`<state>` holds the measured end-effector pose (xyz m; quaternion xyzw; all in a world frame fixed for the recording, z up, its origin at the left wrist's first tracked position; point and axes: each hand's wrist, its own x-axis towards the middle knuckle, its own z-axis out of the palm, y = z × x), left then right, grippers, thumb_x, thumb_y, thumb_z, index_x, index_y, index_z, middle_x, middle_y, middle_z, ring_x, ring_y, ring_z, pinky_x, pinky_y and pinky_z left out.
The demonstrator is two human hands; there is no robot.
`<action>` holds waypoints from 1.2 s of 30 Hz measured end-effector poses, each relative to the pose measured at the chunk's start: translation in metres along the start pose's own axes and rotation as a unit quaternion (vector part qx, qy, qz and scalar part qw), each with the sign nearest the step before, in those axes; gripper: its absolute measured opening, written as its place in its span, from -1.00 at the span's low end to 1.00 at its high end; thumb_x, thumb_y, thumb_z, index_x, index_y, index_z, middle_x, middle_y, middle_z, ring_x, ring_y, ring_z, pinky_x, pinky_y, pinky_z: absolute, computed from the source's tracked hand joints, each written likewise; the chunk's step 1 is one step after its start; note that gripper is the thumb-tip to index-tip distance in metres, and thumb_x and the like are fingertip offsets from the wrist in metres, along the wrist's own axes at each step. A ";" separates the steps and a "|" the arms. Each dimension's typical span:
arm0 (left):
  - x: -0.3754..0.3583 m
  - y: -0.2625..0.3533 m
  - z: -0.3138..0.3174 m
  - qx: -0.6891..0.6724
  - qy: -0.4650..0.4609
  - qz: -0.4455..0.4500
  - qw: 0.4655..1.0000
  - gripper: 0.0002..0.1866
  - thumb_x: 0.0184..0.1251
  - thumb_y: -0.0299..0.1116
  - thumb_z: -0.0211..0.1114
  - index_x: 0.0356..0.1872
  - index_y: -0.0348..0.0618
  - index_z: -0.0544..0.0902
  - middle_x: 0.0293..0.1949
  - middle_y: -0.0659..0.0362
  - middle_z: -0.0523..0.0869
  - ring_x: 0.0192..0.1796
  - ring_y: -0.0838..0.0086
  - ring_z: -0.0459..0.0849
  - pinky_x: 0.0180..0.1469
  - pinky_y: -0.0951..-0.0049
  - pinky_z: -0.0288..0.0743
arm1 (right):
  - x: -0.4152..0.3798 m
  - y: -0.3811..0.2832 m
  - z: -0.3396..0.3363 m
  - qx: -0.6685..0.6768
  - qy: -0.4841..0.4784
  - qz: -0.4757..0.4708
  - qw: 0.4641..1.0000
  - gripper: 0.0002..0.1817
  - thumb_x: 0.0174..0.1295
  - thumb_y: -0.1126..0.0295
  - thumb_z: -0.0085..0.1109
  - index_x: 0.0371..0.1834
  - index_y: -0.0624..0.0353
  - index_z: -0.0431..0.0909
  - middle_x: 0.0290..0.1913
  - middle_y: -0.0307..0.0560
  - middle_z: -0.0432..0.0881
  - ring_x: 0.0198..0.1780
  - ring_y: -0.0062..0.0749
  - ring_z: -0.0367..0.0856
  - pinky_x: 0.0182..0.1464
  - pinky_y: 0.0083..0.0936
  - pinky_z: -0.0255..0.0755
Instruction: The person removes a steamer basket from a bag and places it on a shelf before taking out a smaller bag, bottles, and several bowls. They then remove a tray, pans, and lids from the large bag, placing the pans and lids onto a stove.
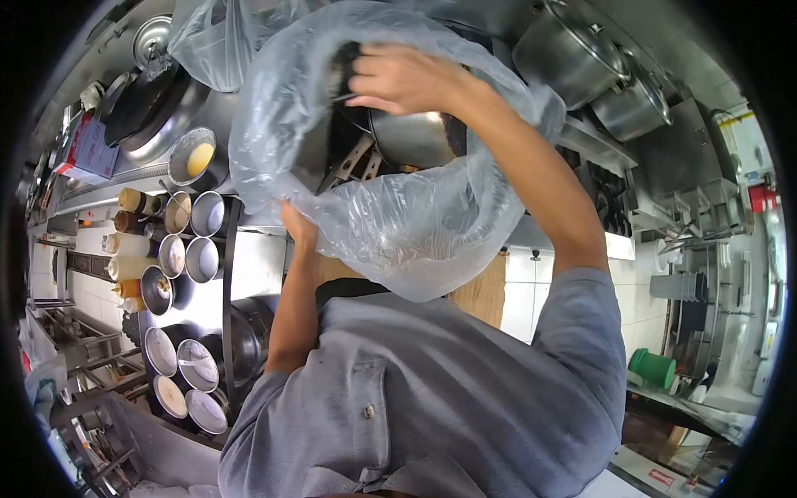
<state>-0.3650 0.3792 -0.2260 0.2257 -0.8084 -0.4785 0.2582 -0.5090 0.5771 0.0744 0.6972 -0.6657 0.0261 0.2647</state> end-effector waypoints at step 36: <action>-0.001 -0.002 -0.014 -0.166 0.160 -0.018 0.973 -0.74 0.30 -0.32 0.12 -0.12 -0.31 0.44 -0.31 0.11 0.60 -0.29 0.40 0.60 -0.30 0.38 0.53 | 0.068 0.054 -0.027 0.031 0.191 -0.064 0.979 -0.77 -0.19 0.26 0.33 -0.75 0.17 0.55 -0.76 -0.08 0.45 -0.64 -0.19 0.48 -0.41 -0.30 0.38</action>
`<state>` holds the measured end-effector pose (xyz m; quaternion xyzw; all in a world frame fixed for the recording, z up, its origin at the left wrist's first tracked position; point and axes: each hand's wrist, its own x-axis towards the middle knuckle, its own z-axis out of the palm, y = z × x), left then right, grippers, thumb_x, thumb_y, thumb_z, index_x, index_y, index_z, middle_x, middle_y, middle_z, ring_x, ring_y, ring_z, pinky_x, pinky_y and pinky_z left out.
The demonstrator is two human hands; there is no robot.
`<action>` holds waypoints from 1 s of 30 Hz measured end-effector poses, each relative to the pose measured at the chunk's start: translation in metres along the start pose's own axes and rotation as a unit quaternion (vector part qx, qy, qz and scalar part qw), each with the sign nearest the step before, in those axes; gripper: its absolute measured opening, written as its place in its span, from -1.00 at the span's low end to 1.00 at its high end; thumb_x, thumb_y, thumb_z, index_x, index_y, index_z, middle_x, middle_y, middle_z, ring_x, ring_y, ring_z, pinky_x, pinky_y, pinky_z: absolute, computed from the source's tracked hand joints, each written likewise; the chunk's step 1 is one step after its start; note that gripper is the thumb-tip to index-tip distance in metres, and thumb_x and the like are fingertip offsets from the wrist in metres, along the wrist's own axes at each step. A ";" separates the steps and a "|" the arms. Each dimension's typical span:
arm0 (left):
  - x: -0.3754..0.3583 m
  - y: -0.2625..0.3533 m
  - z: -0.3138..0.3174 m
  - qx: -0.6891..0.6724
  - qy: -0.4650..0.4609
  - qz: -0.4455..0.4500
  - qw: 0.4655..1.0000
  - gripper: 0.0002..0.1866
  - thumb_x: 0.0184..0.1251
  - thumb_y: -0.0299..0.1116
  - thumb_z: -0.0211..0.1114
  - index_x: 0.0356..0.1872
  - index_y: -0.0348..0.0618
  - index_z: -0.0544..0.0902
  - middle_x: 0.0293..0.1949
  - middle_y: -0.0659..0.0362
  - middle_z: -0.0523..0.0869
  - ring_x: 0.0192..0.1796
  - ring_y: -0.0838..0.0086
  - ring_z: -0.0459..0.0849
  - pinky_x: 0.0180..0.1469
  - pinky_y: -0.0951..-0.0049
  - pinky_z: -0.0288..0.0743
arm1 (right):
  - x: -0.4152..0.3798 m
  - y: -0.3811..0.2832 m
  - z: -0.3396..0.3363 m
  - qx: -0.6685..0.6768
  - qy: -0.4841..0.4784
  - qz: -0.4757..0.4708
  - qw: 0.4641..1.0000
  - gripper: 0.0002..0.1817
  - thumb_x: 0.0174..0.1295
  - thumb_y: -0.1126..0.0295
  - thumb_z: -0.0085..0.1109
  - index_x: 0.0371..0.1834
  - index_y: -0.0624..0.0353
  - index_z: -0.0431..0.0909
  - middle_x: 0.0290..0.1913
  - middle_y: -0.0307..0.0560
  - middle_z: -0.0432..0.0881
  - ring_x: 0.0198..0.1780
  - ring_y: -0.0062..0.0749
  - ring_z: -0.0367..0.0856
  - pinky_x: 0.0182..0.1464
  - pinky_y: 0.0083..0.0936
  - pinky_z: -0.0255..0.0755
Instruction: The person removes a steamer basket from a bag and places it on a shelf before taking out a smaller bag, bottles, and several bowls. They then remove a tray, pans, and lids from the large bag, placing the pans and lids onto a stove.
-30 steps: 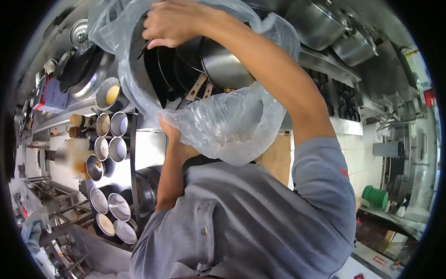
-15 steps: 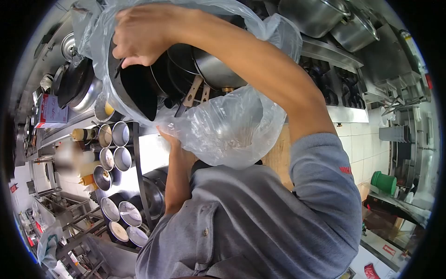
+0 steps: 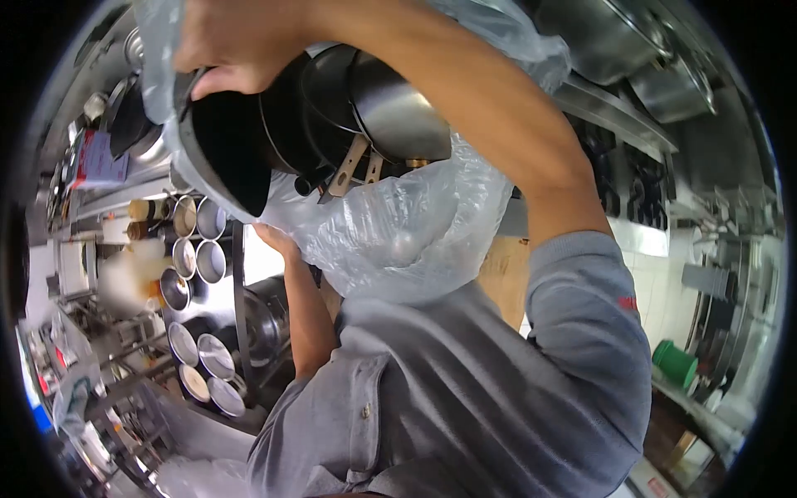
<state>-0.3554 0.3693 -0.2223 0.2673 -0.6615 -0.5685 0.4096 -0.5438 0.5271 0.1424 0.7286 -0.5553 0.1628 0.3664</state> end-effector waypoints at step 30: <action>0.298 -0.002 0.146 0.449 -0.287 0.230 0.814 -0.66 0.32 -0.40 -0.07 0.08 0.11 0.50 -0.16 -0.19 0.63 -0.09 -0.10 0.64 -0.07 0.00 0.52 | -0.042 -0.004 -0.051 -0.021 -0.336 0.190 0.922 -0.64 0.06 0.14 0.25 -0.58 0.20 0.39 -0.42 -0.09 0.43 -0.21 -0.15 0.53 -0.12 -0.28 0.46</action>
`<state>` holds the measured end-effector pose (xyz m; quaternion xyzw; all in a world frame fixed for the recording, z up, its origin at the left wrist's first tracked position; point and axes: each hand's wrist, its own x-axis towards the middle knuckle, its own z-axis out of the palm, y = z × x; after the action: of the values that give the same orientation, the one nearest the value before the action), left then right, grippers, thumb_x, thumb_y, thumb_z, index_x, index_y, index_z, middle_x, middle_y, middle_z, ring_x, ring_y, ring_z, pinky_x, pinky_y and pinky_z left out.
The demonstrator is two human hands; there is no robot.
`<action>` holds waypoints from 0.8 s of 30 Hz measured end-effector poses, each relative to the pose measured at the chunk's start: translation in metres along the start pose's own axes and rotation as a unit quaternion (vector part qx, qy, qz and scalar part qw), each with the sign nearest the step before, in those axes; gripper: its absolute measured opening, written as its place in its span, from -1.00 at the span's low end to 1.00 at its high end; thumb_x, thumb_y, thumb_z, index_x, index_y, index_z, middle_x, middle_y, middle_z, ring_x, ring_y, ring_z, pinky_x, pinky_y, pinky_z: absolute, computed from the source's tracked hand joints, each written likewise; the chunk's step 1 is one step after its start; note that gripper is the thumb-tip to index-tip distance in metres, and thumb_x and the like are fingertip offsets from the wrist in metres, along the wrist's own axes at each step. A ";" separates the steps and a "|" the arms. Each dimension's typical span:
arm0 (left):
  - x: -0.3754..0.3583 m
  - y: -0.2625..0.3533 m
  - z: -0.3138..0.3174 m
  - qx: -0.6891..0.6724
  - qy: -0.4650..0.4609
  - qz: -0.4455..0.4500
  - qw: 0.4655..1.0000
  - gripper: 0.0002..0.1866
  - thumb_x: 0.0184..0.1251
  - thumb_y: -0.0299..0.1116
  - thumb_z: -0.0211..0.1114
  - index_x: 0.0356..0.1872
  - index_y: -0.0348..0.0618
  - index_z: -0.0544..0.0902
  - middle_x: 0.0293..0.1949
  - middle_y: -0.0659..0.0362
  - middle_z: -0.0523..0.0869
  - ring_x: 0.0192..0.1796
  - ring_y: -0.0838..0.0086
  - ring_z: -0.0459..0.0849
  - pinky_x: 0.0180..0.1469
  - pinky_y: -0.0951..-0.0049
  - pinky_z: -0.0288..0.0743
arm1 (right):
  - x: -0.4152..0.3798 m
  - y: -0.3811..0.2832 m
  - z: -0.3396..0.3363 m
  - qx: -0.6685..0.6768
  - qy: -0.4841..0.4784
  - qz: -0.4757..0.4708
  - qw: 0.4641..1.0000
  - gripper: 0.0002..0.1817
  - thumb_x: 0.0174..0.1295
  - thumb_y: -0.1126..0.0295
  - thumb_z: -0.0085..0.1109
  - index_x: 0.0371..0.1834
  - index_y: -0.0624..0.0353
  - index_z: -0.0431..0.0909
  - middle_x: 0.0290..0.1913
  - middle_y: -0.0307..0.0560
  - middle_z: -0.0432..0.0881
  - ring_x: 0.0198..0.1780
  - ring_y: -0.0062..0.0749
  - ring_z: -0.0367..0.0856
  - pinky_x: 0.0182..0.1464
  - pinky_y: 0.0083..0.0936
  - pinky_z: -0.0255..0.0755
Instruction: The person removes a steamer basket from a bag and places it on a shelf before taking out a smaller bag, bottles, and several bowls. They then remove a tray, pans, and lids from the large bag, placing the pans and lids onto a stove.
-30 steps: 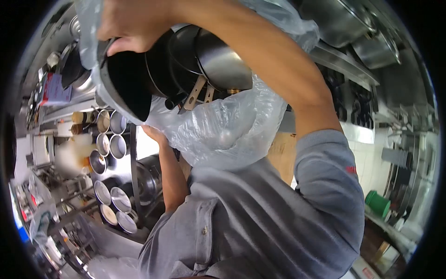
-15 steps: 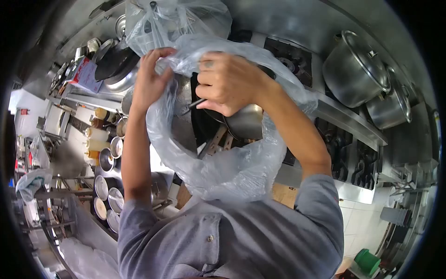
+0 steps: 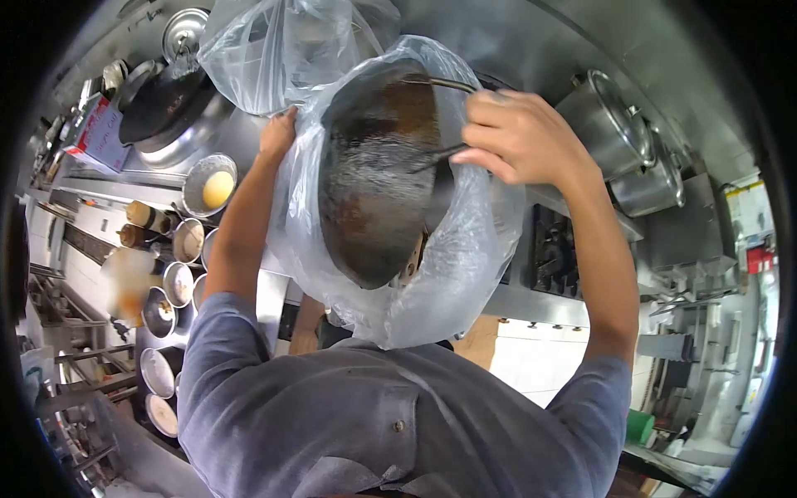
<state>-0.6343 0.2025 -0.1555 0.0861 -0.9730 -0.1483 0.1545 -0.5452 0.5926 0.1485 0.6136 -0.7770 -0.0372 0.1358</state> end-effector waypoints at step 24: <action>-0.186 -0.056 -0.003 0.029 0.132 -0.171 0.976 -0.80 0.19 -0.36 0.14 -0.32 -0.32 0.43 -0.37 -0.15 0.60 -0.32 -0.05 0.62 -0.26 0.01 0.48 | -0.002 0.031 0.022 0.028 0.014 0.004 0.999 -0.68 0.03 0.23 0.28 -0.53 0.26 0.42 -0.36 -0.03 0.50 -0.16 -0.10 0.58 -0.25 -0.32 0.43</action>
<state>-0.4526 0.1886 -0.2217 0.2747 -0.9186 -0.1317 0.2517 -0.5797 0.5992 0.1342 0.6149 -0.7779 -0.0058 0.1296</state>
